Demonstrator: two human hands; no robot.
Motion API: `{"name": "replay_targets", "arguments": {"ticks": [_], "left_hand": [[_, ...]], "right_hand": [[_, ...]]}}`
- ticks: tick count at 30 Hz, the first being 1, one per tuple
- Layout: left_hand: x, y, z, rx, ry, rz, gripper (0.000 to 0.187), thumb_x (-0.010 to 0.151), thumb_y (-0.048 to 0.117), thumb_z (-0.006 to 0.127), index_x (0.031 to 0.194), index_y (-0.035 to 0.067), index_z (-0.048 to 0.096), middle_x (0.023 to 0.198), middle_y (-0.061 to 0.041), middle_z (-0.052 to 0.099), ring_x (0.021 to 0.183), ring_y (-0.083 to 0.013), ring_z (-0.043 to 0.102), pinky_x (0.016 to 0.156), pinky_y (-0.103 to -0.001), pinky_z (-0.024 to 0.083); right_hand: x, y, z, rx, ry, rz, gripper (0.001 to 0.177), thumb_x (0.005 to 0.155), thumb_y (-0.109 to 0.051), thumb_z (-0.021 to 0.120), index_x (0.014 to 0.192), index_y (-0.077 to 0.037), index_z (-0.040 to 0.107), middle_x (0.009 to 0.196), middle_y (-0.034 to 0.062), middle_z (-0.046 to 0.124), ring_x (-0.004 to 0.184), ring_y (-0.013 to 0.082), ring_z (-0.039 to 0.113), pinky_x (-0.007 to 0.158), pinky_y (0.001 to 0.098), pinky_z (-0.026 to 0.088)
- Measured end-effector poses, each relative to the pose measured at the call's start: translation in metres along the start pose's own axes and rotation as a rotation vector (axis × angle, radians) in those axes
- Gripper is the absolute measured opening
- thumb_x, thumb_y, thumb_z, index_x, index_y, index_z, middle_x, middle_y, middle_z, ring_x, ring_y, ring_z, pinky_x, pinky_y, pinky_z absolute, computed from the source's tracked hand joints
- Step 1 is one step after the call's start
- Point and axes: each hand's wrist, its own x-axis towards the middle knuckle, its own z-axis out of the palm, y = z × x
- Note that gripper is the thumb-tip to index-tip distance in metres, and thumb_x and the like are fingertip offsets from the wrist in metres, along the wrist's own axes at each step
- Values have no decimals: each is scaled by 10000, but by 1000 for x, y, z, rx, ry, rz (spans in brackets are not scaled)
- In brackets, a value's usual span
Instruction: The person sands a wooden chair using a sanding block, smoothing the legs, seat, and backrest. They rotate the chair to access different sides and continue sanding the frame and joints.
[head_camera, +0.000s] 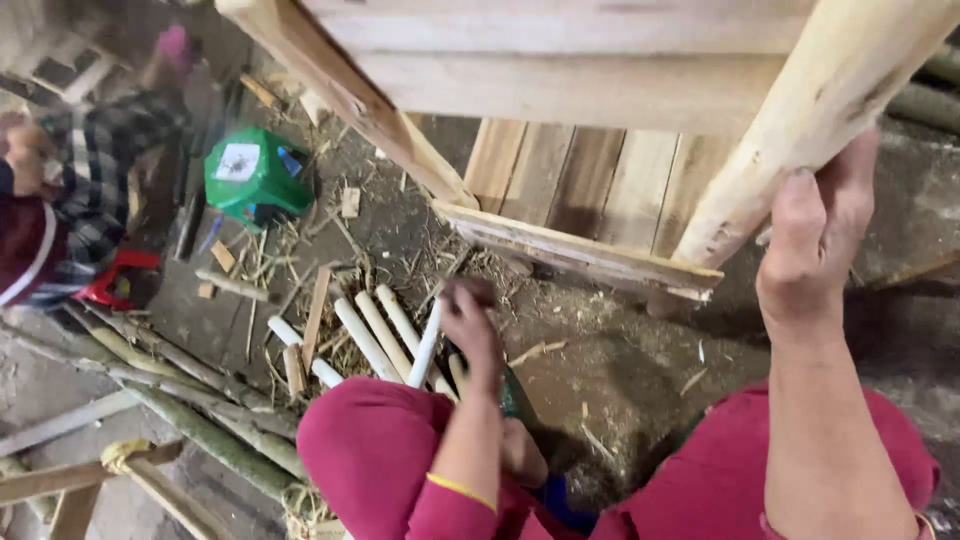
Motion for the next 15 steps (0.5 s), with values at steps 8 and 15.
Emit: {"name": "replay_targets", "arguments": {"ticks": [8,15], "left_hand": [[35,-5,45,359,-96,104,162,895,98,445,1033,54,518,1003,-142,633,903,-268,615,771,-381,531],[-59,-56,66,301,-548,398,71,864,2,501,889,68,495,866,-78,550,768,-182,508,648,-274,465]], "right_hand": [[-2,5,2,-22,54,-23,400,1022,-180,318,1345,56,316,1272,233,409,1185,326,403,1036,434,353],[-1,1,6,-56,58,-67,457,1000,-174,303,1385,72,301,1348,250,385,1267,336,374,1111,437,305]]}}
